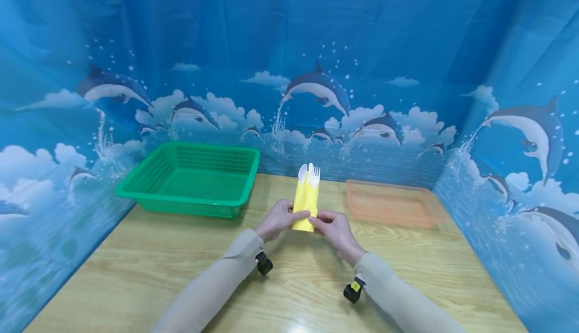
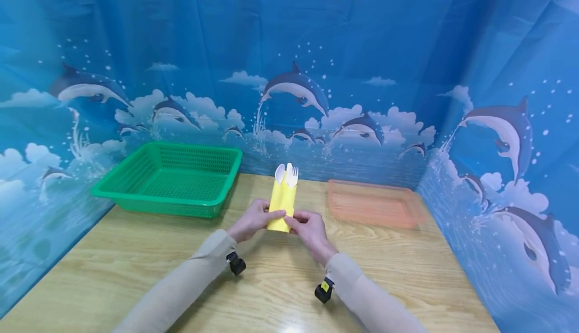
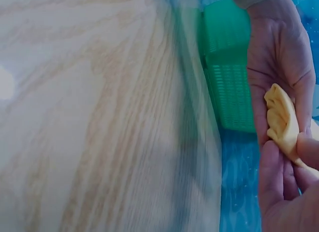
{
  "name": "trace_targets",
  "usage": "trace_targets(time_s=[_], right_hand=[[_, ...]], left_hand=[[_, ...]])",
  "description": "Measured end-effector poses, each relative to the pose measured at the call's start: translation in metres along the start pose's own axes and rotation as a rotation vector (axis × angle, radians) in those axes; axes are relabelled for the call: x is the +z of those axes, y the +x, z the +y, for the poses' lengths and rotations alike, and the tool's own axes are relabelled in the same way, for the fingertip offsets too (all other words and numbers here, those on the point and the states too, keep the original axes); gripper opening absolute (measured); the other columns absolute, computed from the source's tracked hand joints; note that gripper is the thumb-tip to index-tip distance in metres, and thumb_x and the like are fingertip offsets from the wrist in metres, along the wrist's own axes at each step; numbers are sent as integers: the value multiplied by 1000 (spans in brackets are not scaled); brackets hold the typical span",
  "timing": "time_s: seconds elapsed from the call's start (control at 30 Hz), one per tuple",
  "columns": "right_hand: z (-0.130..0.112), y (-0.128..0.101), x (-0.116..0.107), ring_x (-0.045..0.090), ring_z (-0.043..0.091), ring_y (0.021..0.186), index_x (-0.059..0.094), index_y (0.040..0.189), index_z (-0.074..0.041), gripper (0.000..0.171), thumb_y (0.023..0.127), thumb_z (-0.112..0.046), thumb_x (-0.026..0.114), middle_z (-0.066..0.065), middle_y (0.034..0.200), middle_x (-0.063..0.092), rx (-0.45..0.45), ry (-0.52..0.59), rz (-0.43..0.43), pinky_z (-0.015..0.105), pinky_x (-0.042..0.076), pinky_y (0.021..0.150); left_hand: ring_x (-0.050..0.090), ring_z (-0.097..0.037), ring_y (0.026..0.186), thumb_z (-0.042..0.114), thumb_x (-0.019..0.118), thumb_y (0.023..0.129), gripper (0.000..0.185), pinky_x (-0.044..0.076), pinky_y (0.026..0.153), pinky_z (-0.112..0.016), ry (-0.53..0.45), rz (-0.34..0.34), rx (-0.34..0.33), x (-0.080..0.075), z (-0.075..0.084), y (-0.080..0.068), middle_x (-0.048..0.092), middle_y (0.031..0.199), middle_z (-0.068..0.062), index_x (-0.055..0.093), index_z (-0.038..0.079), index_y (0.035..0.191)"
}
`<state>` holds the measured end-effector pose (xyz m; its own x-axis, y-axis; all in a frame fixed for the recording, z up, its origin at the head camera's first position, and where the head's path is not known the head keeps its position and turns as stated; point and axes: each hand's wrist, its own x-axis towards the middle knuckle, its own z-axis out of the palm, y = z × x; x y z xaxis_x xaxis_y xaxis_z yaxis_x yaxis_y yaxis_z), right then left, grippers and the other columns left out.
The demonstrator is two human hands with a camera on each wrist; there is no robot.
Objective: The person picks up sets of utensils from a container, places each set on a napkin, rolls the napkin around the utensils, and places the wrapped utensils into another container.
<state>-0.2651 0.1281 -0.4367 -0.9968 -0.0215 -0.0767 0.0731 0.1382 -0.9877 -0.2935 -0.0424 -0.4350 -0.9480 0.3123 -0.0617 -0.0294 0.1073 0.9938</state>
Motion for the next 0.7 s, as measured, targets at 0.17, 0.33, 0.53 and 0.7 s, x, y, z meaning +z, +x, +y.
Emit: trace_targets(time_s=[0.17, 0.33, 0.53, 0.7], right_hand=[[-1, 1, -2, 69, 12, 76, 70, 111, 5, 25, 90, -8, 70, 12, 96, 71, 6, 48, -27, 34, 61, 78], [-1, 1, -3, 70, 15, 81, 67, 115, 7, 26, 93, -7, 66, 17, 100, 71, -1, 53, -70, 38, 60, 82], [-2, 2, -7, 69, 26, 98, 70, 116, -2, 25, 97, -16, 61, 19, 111, 71, -94, -141, -53, 46, 57, 87], [-4, 6, -12, 65, 27, 110, 70, 119, -8, 29, 98, -25, 60, 10, 118, 71, -214, -421, -10, 44, 55, 91]], left_hand=[[66, -11, 71, 17, 70, 91, 31, 56, 64, -24, -14, 28, -18, -5, 4, -2, 73, 90, -12, 66, -8, 108], [64, -12, 71, 17, 68, 92, 30, 55, 65, -27, 9, 54, -21, -18, 10, -6, 72, 91, -12, 65, -7, 109], [64, -14, 75, 20, 65, 95, 30, 53, 67, -29, 47, 81, -35, -35, 27, -13, 70, 96, -13, 64, -3, 114], [66, -17, 81, 22, 63, 96, 34, 54, 68, -28, 84, 101, -48, -47, 36, -20, 69, 103, -15, 60, 1, 123]])
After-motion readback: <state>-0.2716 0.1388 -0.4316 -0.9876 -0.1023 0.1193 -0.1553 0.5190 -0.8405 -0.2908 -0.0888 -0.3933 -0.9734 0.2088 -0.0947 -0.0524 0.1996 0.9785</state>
